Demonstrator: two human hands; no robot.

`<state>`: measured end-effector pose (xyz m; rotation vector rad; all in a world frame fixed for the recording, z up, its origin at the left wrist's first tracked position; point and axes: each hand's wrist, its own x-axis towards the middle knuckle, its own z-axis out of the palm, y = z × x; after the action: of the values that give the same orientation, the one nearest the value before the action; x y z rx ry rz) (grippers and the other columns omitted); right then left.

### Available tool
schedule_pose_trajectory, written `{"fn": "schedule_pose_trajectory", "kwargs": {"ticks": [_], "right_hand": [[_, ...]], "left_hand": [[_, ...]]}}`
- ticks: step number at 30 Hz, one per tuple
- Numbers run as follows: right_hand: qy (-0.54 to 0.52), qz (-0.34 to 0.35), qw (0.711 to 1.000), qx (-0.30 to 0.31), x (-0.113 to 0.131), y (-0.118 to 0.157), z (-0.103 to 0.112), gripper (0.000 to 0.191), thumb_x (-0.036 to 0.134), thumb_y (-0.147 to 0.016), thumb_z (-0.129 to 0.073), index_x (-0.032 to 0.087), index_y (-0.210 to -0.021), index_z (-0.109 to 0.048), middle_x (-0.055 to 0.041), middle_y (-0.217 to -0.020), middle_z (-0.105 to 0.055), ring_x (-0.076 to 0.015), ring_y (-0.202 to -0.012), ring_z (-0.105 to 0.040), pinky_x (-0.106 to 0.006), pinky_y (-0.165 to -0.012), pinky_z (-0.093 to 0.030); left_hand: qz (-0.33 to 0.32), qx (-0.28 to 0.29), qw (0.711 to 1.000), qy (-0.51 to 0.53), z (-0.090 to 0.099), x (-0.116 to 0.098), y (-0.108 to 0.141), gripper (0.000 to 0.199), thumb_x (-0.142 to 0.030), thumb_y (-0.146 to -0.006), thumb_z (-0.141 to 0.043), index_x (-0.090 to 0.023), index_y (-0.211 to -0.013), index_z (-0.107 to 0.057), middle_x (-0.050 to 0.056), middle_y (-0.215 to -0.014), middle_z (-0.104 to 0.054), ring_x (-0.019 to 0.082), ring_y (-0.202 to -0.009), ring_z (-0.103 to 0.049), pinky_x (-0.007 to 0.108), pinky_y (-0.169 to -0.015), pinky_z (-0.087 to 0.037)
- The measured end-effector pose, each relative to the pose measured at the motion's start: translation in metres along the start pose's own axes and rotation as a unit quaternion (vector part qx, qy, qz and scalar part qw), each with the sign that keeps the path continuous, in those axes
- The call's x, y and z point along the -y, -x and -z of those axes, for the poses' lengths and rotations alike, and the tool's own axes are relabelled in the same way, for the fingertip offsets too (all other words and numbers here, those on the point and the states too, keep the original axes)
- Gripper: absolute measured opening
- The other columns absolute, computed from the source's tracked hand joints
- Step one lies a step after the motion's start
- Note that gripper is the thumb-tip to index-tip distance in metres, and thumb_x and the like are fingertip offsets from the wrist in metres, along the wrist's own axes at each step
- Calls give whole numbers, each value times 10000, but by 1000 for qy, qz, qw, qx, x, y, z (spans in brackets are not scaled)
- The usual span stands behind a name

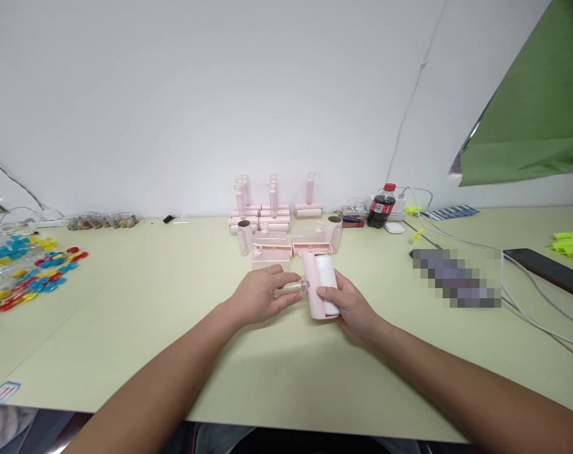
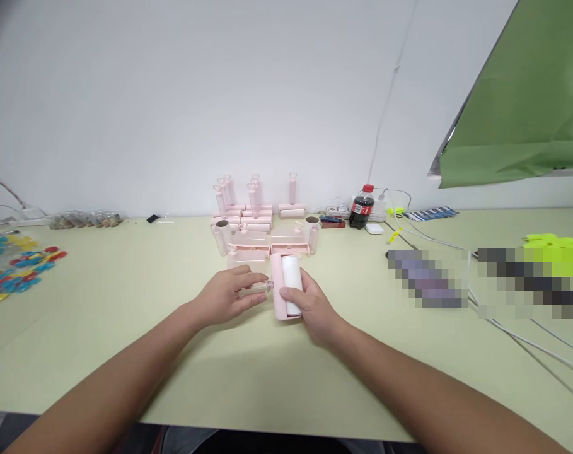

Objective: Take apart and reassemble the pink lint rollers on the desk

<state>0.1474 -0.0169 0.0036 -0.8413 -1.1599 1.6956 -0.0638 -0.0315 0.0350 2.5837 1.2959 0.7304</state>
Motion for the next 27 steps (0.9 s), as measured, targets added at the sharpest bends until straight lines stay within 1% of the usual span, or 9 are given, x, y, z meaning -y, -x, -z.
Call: {"fn": "schedule_pose_trajectory", "kwargs": {"ticks": [5,9,15,21,24,26,27], "right_hand": [[70,-32,997,-18,-2,1,-1,465,345,-707,-716,219,-1119,-540,-7,-917,-610,-172,-783,-528,-262,-644,-403],[91,-51,994,-27,-3,4,-3,454,358,-731,-682,220,-1131,-517,-12,-903,-598,-182,-781,-528,-276,-636,-412],[110,-55,992,-41,-3,7,-7,460,356,-747,-653,231,-1159,-492,-16,-932,-602,-188,-783,-541,-290,-647,-425],[146,-40,987,-62,-9,11,-11,454,352,-751,-636,236,-1170,-504,-9,-928,-612,-194,-791,-542,-299,-667,-434],[147,-32,986,-67,-9,11,-10,486,353,-735,-662,245,-1181,-503,-11,-934,-623,-197,-795,-544,-297,-668,-438],[127,-30,989,-64,-3,10,-9,460,391,-728,-671,242,-1142,-533,-13,-890,-635,-204,-778,-558,-305,-664,-445],[104,-37,993,-49,2,11,-8,428,451,-740,-649,234,-1098,-561,-22,-855,-642,-212,-759,-569,-319,-658,-452]], "left_hand": [[14,35,999,-30,1,1,0,345,-455,-910,-494,-263,-1158,-639,16,-818,-587,140,-679,-561,246,-607,-389],[11,40,998,-38,0,0,1,317,-433,-911,-496,-262,-1126,-651,14,-808,-598,140,-678,-564,243,-596,-380],[-2,40,998,-57,-1,-1,2,303,-425,-910,-489,-262,-1109,-650,3,-790,-601,135,-651,-557,245,-577,-368],[-15,44,996,-81,-4,-3,2,304,-411,-907,-483,-237,-1087,-655,19,-799,-615,152,-683,-573,254,-577,-368],[-14,39,997,-67,-7,-5,2,288,-392,-891,-498,-223,-1052,-666,28,-794,-615,160,-685,-574,259,-570,-363],[0,21,1000,-22,-9,-6,1,276,-387,-879,-512,-221,-1037,-666,28,-792,-611,162,-691,-573,264,-595,-378],[14,8,1000,18,-10,-7,1,278,-400,-872,-525,-221,-1037,-659,24,-789,-608,163,-696,-572,267,-611,-387]]}}
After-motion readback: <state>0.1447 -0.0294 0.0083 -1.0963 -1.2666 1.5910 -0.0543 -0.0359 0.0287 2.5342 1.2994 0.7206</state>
